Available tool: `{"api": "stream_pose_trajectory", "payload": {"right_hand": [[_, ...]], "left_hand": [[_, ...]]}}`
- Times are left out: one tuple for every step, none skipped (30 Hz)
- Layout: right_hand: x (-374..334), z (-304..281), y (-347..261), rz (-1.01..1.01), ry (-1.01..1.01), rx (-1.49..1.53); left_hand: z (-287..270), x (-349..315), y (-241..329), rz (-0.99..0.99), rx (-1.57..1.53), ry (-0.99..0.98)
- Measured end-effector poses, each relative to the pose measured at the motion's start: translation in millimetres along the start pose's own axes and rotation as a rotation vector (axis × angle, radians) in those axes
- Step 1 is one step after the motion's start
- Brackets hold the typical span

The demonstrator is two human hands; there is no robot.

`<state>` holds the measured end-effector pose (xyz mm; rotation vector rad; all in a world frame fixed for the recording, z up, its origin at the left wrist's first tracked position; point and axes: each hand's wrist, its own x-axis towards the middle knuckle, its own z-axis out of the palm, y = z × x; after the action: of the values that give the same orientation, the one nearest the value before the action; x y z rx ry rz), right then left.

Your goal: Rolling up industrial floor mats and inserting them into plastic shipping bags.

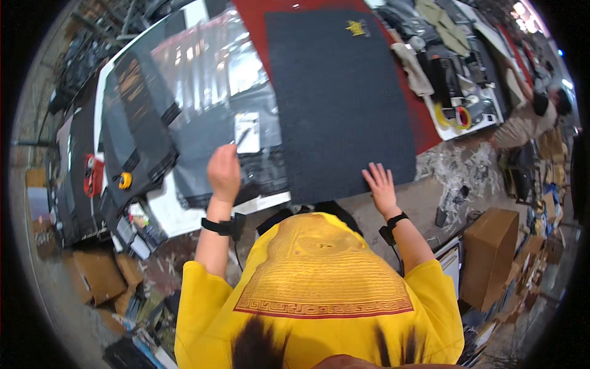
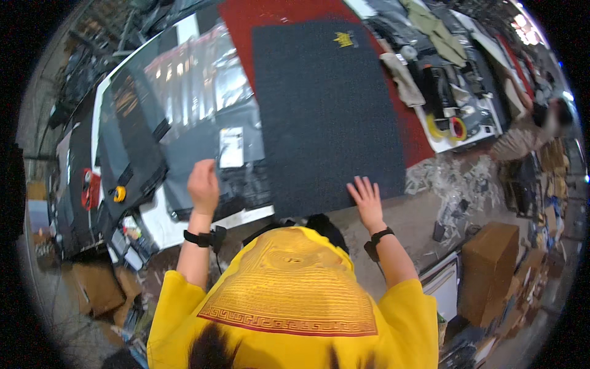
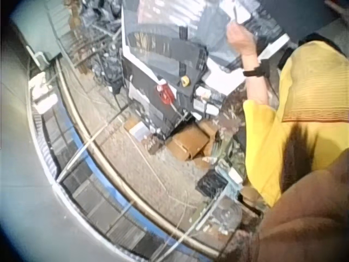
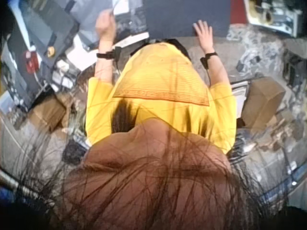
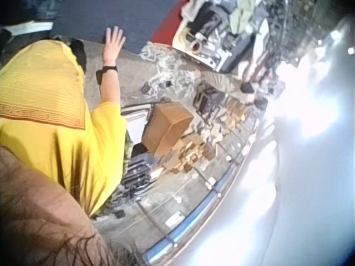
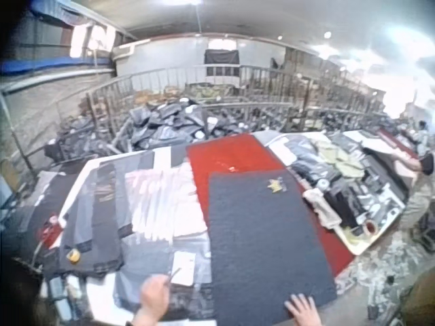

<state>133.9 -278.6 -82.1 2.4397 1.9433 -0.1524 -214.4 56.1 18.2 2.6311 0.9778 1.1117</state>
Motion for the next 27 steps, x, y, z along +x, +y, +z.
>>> {"api": "stream_pose_trajectory", "payload": {"right_hand": [[0.0,-0.6,9.8,-0.057,-0.045,-0.086],[2.5,0.1,14.1,-0.098,-0.045,-0.079],[4.0,0.2,17.4,-0.141,-0.047,-0.07],[3.7,-2.0,20.0,-0.163,-0.084,-0.081],[4.6,-6.5,22.6,-0.187,-0.12,-0.087],[4.4,-15.9,24.3,-0.233,-0.135,-0.089],[4.3,-20.7,28.2,-0.224,-0.141,-0.081],[2.1,-22.5,32.9,-0.249,-0.174,-0.05],[0.9,-27.8,35.3,-0.291,-0.209,-0.018],[-3.4,-33.5,36.2,-0.346,-0.123,-0.033],[1.3,-42.0,42.9,-0.347,-0.132,-0.023],[5.5,-52.1,48.6,-0.317,-0.182,0.123],[10.6,-62.9,53.7,-0.284,-0.229,0.266],[19.2,-73.5,55.0,-0.238,-0.099,0.307],[35.0,-85.9,57.8,-0.199,-0.053,0.229],[53.7,-98.6,60.5,-0.157,-0.01,0.152],[73.5,-113.4,58.6,-0.078,0.271,0.064],[94.7,-123.0,61.8,-0.003,0.399,0.052],[112.7,-122.9,66.7,0.046,0.532,0.076],[123.9,-110.6,75.7,0.143,0.513,0.136],[123.9,-94.8,78.4,0.142,0.513,0.141],[122.8,-79.1,80.6,0.121,0.517,0.14],[121.9,-60.9,83.1,0.102,0.519,0.141],[108.3,-45.7,82.0,0.064,0.386,0.149],[88.3,-38.0,80.3,0.026,0.324,0.182],[66.4,-28.3,83.6,-0.015,0.229,0.214],[51.1,-20.6,86.6,-0.065,0.132,0.249]], "left_hand": [[21.8,6.2,25.0,0.11,-0.027,-0.004],[44.3,5.0,51.9,0.06,-0.033,-0.214],[69.1,-1.6,77.7,0.008,-0.037,-0.424],[88.5,-16.6,104.5,0.067,-0.013,-0.529],[100.8,-34.4,123.2,0.125,0.016,-0.635],[108.1,-55.3,126.8,0.311,-0.019,-0.756],[111.8,-69.6,129.3,0.502,-0.061,-0.88],[107.5,-70.3,134.8,0.641,0.056,-1.015],[116.4,-81.8,129.8,0.661,0.091,-0.832],[117.0,-99.0,125.5,0.637,0.097,-0.884],[112.8,-92.4,127.8,0.62,0.105,-0.927],[104.5,-87.3,128.2,0.687,0.088,-0.882],[92.8,-62.5,140.2,0.687,0.086,-0.894],[80.7,-22.1,151.7,0.43,0.013,-1.188],[73.4,6.0,158.4,0.14,-0.058,-1.462],[73.4,19.1,156.9,0.109,-0.049,-1.18],[77.1,29.0,151.8,0.082,-0.04,-0.898],[88.8,39.3,143.7,0.185,0.003,-0.662],[102.5,45.8,137.5,0.284,0.049,-0.422],[114.7,49.5,137.8,0.289,0.047,-0.425],[125.2,49.5,136.0,0.29,0.112,-0.411],[133.5,45.7,136.4,0.29,0.176,-0.397],[138.3,26.1,139.1,0.177,0.147,-0.515],[139.6,7.5,142.5,0.177,0.181,-0.556],[140.0,-12.4,146.2,0.173,0.213,-0.596],[141.9,-34.8,145.9,0.184,0.218,-0.648],[141.0,-56.1,147.5,0.183,0.203,-0.676]]}}
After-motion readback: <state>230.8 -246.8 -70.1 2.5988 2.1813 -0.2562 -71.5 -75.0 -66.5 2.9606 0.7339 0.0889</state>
